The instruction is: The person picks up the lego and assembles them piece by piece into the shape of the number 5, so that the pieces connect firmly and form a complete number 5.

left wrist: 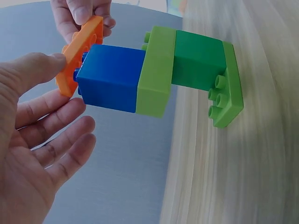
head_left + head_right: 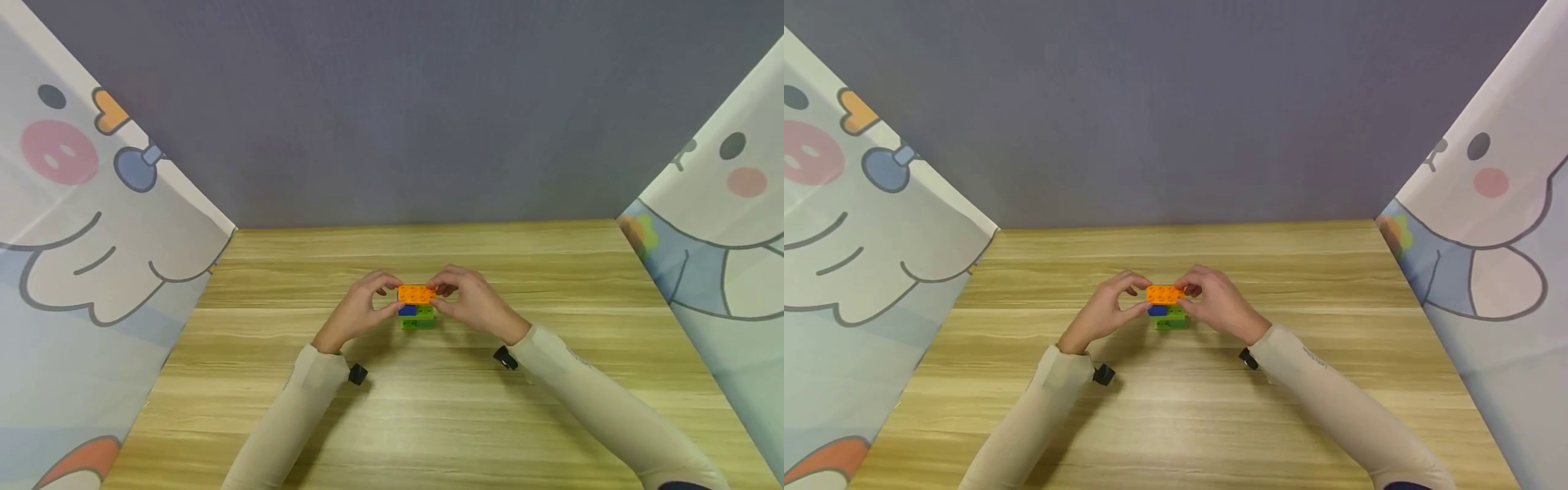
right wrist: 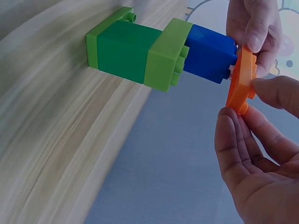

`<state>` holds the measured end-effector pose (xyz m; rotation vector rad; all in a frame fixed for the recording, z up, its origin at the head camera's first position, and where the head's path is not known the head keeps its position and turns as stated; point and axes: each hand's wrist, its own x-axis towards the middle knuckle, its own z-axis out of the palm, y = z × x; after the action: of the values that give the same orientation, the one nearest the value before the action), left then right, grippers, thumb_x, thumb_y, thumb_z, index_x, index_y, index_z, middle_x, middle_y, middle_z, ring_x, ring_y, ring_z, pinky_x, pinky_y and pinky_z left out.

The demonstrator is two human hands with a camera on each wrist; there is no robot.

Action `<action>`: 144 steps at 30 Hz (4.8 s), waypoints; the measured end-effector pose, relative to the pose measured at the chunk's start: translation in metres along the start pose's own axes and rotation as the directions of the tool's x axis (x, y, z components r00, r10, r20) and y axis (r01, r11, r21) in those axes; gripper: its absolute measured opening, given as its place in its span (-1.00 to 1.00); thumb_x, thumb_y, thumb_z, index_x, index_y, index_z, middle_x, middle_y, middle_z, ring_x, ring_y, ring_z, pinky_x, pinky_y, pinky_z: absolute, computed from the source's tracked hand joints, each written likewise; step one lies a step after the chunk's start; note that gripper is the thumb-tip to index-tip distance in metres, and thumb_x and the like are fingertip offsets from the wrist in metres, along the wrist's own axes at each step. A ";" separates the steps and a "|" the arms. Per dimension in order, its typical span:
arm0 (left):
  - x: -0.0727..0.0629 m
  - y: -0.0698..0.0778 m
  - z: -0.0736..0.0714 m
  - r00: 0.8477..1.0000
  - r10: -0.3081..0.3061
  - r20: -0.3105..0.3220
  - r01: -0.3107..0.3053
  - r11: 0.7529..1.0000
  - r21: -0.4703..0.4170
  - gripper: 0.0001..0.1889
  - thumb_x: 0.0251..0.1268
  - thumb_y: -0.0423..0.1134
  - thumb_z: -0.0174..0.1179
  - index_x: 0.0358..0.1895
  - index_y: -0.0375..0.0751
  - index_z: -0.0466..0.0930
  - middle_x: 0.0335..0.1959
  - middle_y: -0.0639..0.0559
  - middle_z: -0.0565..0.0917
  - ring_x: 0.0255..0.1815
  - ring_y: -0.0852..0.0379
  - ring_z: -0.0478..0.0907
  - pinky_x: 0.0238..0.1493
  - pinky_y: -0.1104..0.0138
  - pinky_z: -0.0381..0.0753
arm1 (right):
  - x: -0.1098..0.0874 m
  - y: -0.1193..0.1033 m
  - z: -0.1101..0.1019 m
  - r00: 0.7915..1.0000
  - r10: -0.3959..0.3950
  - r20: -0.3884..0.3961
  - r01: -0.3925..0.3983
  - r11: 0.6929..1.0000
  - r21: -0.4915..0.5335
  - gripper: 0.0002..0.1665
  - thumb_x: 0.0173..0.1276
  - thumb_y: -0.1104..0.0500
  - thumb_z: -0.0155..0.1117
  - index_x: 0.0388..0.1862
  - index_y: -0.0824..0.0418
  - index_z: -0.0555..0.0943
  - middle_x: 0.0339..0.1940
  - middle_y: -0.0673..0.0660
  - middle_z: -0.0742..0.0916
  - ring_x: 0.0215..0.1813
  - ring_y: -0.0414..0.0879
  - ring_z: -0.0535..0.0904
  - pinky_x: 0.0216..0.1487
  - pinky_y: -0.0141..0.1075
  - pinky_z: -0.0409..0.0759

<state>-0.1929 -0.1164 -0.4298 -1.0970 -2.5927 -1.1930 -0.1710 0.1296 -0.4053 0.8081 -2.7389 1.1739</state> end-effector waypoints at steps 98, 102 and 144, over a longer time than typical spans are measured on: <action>0.003 -0.002 0.006 0.979 -0.172 0.105 0.170 0.985 0.034 -0.70 0.29 -0.22 0.22 0.05 -0.20 0.52 -0.16 0.07 0.59 -0.29 0.18 0.52 -0.23 0.33 0.58 | 0.000 0.008 0.001 0.999 -0.037 0.035 0.036 0.999 0.030 -0.64 0.23 0.27 0.36 0.03 0.22 0.62 -0.12 0.04 0.59 -0.22 -0.17 0.56 -0.27 -0.27 0.62; 0.005 -0.001 0.007 0.983 -0.158 0.093 0.156 0.987 0.032 -0.66 0.36 -0.19 0.16 0.13 -0.22 0.48 -0.11 0.08 0.59 -0.24 0.22 0.51 -0.19 0.32 0.57 | -0.001 0.009 0.001 1.000 -0.018 0.018 0.018 1.000 0.011 -0.62 0.27 0.28 0.33 0.09 0.21 0.60 -0.09 0.03 0.60 -0.22 -0.16 0.56 -0.27 -0.33 0.60; 0.032 -0.042 0.028 0.937 -0.212 0.278 0.240 0.968 -0.071 -0.14 0.02 -0.24 0.45 0.38 -0.14 0.12 -0.05 0.01 0.52 -0.15 0.17 0.53 -0.11 0.32 0.56 | 0.030 0.060 0.016 0.982 0.190 0.009 -0.190 0.980 0.051 -0.74 0.38 0.23 0.21 0.01 0.28 0.61 -0.14 0.11 0.69 -0.17 -0.03 0.60 -0.18 -0.16 0.61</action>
<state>-0.2374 -0.0970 -0.4642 -1.0689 -2.9630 -1.3216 -0.2231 0.1395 -0.4485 0.5633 -2.8527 1.2807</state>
